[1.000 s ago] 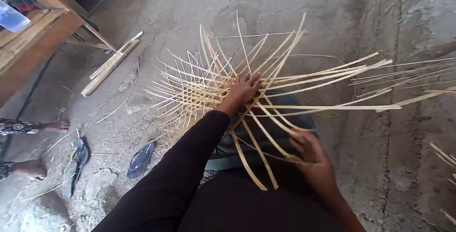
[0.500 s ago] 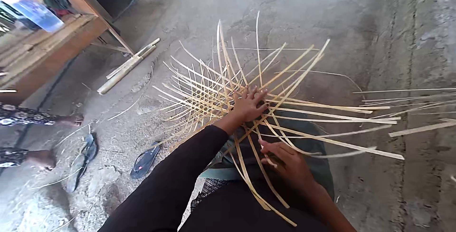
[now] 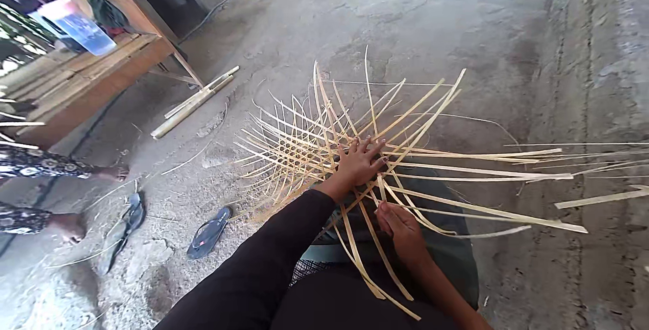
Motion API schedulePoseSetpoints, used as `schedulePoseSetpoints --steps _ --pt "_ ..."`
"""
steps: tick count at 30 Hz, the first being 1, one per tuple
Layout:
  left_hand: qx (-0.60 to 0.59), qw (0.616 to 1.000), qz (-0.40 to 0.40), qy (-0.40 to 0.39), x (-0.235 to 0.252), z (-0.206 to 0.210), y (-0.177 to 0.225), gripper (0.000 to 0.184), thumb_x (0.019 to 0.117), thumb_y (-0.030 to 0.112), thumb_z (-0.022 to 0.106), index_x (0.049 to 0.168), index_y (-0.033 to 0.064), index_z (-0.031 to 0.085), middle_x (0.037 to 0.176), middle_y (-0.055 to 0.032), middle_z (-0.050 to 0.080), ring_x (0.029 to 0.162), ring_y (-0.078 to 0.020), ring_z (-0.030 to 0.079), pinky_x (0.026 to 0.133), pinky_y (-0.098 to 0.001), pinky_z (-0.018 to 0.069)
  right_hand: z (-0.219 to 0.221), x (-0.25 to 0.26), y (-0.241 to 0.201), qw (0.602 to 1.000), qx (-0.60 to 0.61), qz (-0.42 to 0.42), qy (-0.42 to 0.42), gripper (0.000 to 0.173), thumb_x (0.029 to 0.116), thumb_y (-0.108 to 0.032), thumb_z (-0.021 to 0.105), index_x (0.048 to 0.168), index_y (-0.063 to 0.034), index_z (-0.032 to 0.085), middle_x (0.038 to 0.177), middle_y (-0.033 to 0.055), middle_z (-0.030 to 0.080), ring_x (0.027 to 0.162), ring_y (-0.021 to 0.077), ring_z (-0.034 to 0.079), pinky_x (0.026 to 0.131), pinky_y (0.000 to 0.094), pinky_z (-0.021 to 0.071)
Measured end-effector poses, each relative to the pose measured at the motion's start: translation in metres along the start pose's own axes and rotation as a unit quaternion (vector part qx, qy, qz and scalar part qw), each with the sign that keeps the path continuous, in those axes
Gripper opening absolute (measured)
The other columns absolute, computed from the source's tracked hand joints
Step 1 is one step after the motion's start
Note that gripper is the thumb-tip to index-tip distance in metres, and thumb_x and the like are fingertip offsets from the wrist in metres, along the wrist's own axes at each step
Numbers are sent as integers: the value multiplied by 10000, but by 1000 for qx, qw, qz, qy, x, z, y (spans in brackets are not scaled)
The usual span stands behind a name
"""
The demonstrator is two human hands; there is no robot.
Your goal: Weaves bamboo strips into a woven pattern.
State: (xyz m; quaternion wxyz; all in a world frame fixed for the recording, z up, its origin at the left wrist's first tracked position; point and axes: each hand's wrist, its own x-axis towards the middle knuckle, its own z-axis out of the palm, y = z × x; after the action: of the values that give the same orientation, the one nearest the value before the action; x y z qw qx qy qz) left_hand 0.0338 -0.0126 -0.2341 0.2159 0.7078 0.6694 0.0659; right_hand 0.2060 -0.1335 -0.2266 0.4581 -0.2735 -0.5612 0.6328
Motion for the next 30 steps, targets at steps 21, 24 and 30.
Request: schedulePoseSetpoints --steps 21,24,30 --pt "-14 1000 27 5 -6 17 16 574 1032 652 358 1582 494 317 1693 32 272 1573 -355 159 1114 -831 17 -5 -53 2 984 -149 -90 31 420 1076 -241 471 701 -101 597 647 -82 509 698 -4 514 750 218 443" --pt "-9 1000 23 16 2 16 7 567 1031 654 359 1576 501 328 1683 38 295 1567 -356 184 1117 -829 36 -13 -67 1 977 -176 -117 21 469 1099 -282 428 721 -61 596 625 -44 520 679 -3 536 771 209 469" --pt "-22 999 34 18 5 8 -1 594 1030 646 373 1594 473 304 1692 -8 271 1566 -385 167 1099 -850 27 -49 -70 -8 977 -165 -63 -122 328 1012 -417 639 1076 -105 714 1204 58 706 1288 190 590 1184 440 408"
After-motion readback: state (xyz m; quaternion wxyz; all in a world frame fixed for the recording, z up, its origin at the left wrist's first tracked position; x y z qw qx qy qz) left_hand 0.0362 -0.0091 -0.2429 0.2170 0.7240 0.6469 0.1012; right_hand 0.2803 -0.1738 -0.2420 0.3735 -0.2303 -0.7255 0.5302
